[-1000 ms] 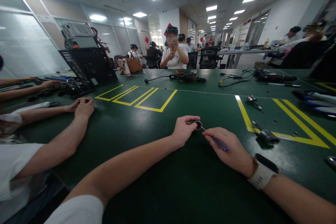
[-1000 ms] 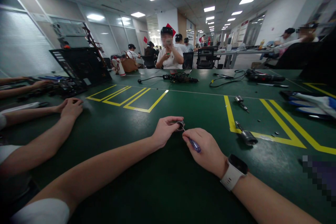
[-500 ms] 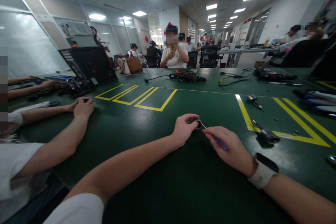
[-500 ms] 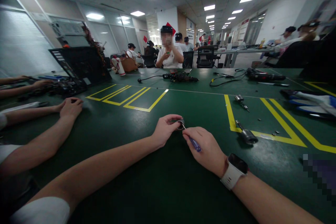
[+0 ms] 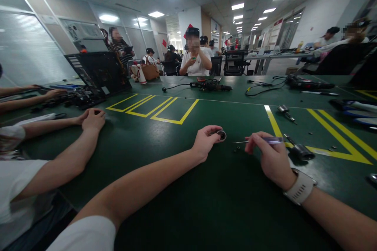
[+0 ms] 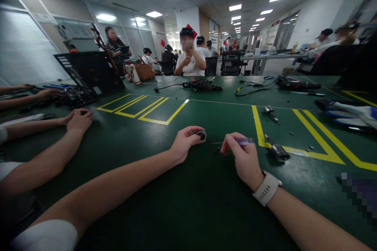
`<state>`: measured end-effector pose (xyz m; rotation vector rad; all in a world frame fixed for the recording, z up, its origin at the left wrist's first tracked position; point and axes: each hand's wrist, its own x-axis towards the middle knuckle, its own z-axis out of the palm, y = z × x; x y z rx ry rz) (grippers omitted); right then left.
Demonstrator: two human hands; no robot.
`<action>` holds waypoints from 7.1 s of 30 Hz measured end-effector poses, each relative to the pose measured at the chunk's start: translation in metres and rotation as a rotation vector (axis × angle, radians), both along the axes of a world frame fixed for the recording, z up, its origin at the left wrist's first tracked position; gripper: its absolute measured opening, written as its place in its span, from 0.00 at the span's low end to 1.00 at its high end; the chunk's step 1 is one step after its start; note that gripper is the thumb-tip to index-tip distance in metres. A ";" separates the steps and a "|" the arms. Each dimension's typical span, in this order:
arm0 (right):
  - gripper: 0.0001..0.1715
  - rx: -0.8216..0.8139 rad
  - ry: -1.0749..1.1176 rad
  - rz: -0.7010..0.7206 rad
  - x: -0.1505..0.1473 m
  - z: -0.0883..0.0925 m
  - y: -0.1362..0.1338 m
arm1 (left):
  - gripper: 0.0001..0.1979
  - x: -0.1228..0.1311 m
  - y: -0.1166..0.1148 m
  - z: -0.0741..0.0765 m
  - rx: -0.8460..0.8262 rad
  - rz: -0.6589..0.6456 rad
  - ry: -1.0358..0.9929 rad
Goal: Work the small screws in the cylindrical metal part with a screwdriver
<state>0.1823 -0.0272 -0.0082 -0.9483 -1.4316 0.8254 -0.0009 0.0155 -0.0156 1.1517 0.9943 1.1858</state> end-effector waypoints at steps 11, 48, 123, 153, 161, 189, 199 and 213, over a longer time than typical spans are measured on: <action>0.17 -0.301 0.274 -0.117 -0.003 0.000 0.010 | 0.15 -0.002 0.002 0.001 -0.069 -0.027 -0.112; 0.07 0.332 -0.576 0.086 -0.015 0.001 -0.008 | 0.15 0.002 -0.002 0.001 0.018 0.033 0.006; 0.21 -0.218 -0.046 -0.076 -0.005 -0.006 0.010 | 0.16 0.014 -0.018 0.012 -0.160 -0.142 -0.163; 0.23 -0.063 -0.186 -0.087 -0.008 0.002 -0.001 | 0.17 0.018 -0.023 0.007 -0.160 -0.223 -0.091; 0.22 -0.073 -0.099 -0.152 -0.005 -0.004 0.002 | 0.17 0.016 -0.023 0.009 -0.122 -0.185 -0.054; 0.15 0.156 -0.173 0.023 -0.003 -0.002 -0.010 | 0.15 0.013 -0.017 0.015 -0.126 0.031 -0.146; 0.13 0.212 -0.209 0.037 -0.005 0.003 -0.011 | 0.16 0.012 -0.014 0.006 -0.086 0.008 -0.121; 0.13 0.144 -0.315 0.086 -0.009 0.010 -0.010 | 0.15 0.013 -0.018 0.009 -0.054 -0.033 -0.075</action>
